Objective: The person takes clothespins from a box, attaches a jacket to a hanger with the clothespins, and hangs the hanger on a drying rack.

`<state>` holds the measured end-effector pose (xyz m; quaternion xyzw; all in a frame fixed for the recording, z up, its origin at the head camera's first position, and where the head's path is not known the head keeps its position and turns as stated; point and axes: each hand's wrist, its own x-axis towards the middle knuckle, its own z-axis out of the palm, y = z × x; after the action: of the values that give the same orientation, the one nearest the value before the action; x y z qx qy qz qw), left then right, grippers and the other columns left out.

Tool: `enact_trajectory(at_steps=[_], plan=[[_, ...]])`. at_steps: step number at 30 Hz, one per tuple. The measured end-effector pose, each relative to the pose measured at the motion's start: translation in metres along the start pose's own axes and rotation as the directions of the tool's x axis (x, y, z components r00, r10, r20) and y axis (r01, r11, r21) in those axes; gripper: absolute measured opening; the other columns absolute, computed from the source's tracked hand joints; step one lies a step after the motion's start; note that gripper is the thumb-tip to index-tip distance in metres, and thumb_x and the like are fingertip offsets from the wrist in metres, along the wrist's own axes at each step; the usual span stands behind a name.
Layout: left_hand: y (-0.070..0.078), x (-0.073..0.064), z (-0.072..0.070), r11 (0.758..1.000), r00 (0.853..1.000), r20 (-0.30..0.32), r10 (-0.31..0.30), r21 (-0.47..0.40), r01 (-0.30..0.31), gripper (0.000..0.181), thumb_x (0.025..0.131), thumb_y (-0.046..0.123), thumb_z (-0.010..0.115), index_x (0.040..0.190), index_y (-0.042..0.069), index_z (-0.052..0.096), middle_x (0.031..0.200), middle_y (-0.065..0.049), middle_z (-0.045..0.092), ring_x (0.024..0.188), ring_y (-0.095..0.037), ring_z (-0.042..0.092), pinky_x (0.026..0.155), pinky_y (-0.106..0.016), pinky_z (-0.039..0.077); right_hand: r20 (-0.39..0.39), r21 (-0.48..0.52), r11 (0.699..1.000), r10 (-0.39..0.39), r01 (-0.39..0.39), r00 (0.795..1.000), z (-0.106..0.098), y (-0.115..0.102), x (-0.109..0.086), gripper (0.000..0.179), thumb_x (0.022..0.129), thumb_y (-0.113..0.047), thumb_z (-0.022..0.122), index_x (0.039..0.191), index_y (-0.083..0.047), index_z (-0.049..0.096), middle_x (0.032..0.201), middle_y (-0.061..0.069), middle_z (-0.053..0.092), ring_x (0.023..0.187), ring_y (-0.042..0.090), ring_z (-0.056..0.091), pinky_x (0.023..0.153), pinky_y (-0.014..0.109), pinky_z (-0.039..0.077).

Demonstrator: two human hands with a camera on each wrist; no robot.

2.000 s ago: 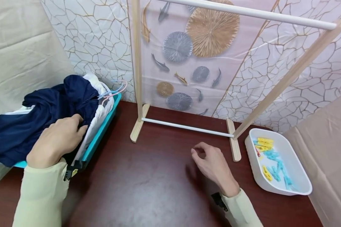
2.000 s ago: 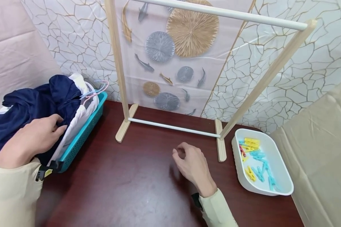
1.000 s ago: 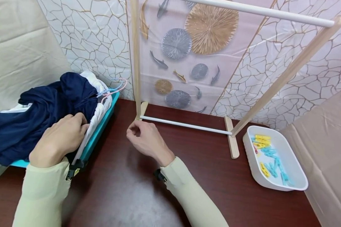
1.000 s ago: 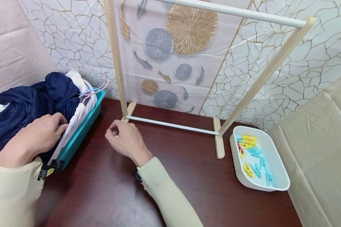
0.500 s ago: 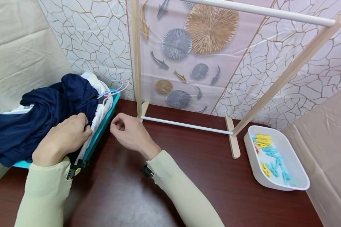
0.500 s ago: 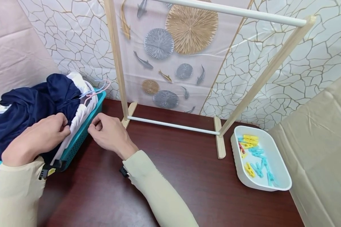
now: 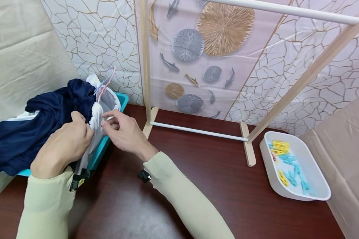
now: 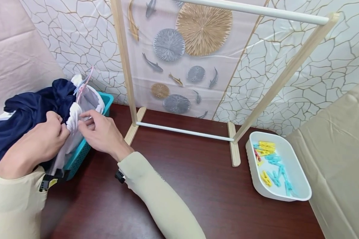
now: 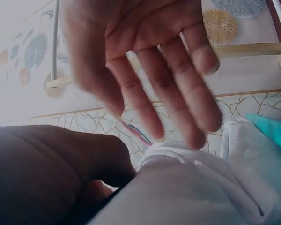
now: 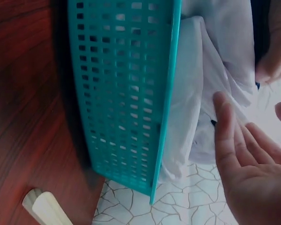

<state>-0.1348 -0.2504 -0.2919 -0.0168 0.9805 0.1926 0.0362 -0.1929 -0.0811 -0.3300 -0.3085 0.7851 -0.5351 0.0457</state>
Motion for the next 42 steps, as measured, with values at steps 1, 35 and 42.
enact_trajectory(at_steps=[1,35,42], plan=[[0.000,0.000,0.000,1.000,1.000,-0.009,0.015,-0.005,-0.015,0.035,0.105,0.024,0.024,0.109,-0.010,0.032,0.069,-0.016,0.053,0.057,-0.029,0.056,0.054,-0.041,0.042,-0.006,0.001,1.000,-0.009,0.009,1.000,0.001,0.000,0.001,0.028,0.105,-0.023,0.056,0.130,-0.013,0.063,0.104,0.003,0.076,0.087,0.003,0.072,0.077,0.012,0.052],[-0.003,0.003,0.004,0.997,0.993,-0.083,0.078,0.000,-0.079,0.027,0.103,0.016,0.041,0.112,-0.008,0.050,0.093,-0.028,0.062,0.080,-0.038,0.060,0.072,-0.052,0.046,-0.371,-0.350,0.931,-0.036,-0.105,0.928,0.028,0.000,0.018,0.003,0.095,-0.022,0.063,0.095,-0.019,0.064,0.082,-0.008,0.063,0.076,0.005,0.056,0.067,0.012,0.039],[0.000,-0.002,0.000,0.996,0.986,-0.142,0.086,0.000,-0.086,0.030,0.106,0.019,0.039,0.106,-0.008,0.050,0.077,-0.022,0.056,0.069,-0.035,0.058,0.064,-0.048,0.045,-0.251,-0.278,0.960,-0.094,0.021,0.963,0.020,-0.011,0.022,0.022,0.104,-0.033,0.058,0.102,-0.018,0.074,0.086,-0.008,0.067,0.079,0.002,0.059,0.070,0.010,0.044]])
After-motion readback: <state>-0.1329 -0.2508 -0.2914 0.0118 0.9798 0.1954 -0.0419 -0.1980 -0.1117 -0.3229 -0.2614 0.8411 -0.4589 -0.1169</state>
